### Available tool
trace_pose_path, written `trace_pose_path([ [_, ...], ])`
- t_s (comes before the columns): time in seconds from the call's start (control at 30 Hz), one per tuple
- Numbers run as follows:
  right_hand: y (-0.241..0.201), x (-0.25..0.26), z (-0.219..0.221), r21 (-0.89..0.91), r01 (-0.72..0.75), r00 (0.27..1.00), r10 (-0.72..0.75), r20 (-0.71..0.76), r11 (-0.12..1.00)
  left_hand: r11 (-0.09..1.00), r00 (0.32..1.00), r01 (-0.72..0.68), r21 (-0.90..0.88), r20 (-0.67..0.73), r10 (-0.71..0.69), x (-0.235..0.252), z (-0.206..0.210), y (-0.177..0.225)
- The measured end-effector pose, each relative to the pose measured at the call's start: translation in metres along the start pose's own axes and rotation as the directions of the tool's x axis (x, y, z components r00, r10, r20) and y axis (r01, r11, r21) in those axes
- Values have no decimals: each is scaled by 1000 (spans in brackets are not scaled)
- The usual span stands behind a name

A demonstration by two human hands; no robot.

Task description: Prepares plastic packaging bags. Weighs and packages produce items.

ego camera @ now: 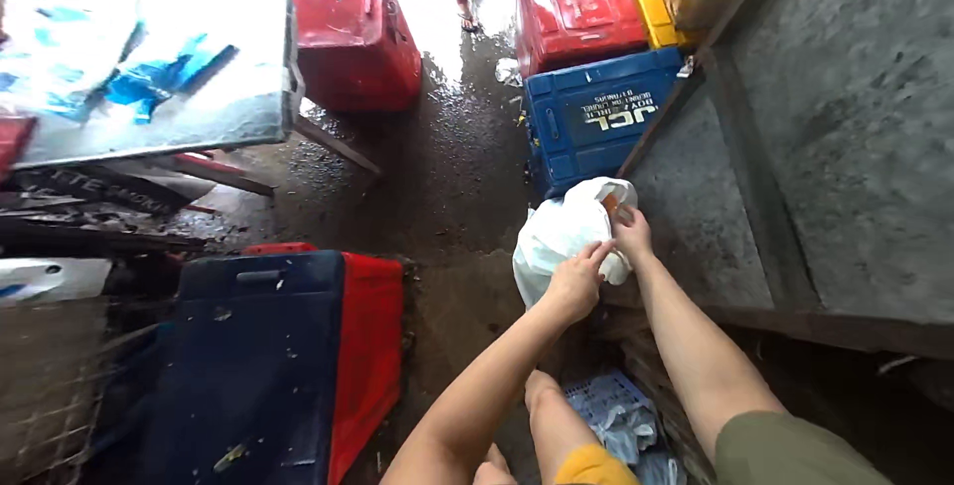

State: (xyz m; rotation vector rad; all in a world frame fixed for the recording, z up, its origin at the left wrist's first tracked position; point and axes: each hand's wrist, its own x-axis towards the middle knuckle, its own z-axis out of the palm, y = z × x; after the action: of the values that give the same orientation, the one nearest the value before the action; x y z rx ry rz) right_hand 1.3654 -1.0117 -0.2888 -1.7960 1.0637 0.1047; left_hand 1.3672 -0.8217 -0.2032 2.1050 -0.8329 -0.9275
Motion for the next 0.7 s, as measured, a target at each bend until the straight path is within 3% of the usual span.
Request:
trace_pose_path([
  [0.07,-5,-23,-5,136,86,992,-72,-102,987,1000,1000,10,-20,-15,-10,-23,-6,4],
  [0.17,-24,-91,-4,96,275,949,-254,-188,957,992,991,123,-32,64,-121,-79,-15,-2],
  [0.23,-35,-142,2,30,397,911,-390,-136,917,976,971,218,3,94,-218,-128,-12,-22],
  [0.33,-54,-218,25,-19,605,793,-601,102,796,891,879,443,96,146,-453,-227,-9,-56],
  [0.4,-65,-265,47,-12,770,613,-736,288,637,797,788,595,99,123,-603,-307,-4,-71],
  [0.5,-78,-337,85,103,923,269,-815,513,370,665,665,747,-11,-5,-747,-439,24,-83],
  [0.6,-88,-426,122,244,951,-13,-765,644,190,510,503,820,-258,-99,-859,-569,71,-73],
  [0.7,-80,-531,160,412,909,-272,-665,695,58,327,284,759,-563,-167,-944,-684,144,-47],
])
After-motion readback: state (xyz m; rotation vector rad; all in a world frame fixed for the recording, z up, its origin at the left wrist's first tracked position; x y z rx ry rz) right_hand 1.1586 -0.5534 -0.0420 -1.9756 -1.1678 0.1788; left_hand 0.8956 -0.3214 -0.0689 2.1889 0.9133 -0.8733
